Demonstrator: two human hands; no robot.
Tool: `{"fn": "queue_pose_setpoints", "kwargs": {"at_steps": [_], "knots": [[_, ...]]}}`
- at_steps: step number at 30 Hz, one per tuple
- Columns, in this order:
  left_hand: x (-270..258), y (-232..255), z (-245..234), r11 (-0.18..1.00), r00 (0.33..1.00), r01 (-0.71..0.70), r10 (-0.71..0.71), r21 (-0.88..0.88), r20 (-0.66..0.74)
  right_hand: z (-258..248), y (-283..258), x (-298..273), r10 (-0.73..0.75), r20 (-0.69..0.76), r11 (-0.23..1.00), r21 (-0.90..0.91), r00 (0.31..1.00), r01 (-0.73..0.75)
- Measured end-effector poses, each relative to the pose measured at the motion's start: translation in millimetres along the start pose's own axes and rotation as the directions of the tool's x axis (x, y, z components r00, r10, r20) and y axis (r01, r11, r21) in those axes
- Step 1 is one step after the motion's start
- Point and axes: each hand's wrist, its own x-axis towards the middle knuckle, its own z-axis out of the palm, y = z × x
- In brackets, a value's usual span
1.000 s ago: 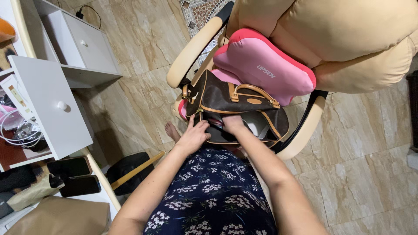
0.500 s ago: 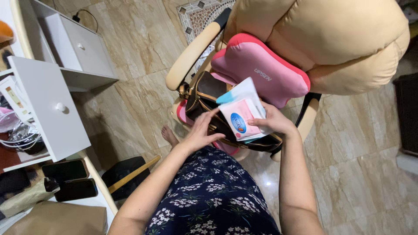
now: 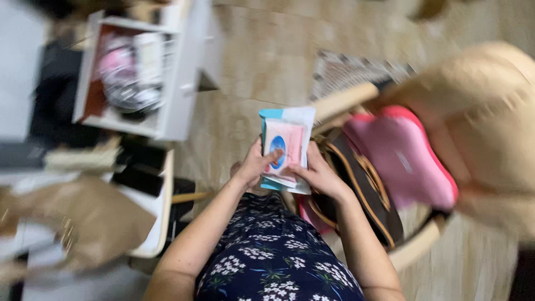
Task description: The person packs a brown handbag with daily essentials, including a power bank, keys, a notebook, and a pack of wipes. They also unpack a tote bag, placing various bottles and personal care items onto the desk.
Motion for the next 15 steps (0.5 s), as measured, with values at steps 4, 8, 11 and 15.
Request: {"fn": "queue_pose_setpoints", "kwargs": {"at_steps": [4, 8, 11, 15], "knots": [[-25.4, 52.9, -100.4, 0.984, 0.881, -0.06, -0.026, -0.166, -0.473, 37.6, -49.0, 49.6, -0.002, 0.179, 0.994, 0.104, 0.984, -0.017], [-67.4, 102.9, -222.9, 0.907, 0.636, -0.407, 0.192, -0.113, -0.747, 77.8, -79.4, 86.5, 0.169, 0.34, 0.979, 0.052, 0.925, -0.197], [-98.5, 115.0, -308.6, 0.823, 0.351, -0.552, 0.378, 0.137, -0.857, 109.0, -89.0, 113.0, 0.166, 0.37, 0.984, -0.002, 0.914, -0.178], [-110.6, 101.9, -408.5, 0.791, 0.198, -0.6, 0.29, 0.118, -0.936, 137.7, -92.7, 142.2, 0.149, 0.376, 0.989, -0.066, 0.915, -0.133]]}}
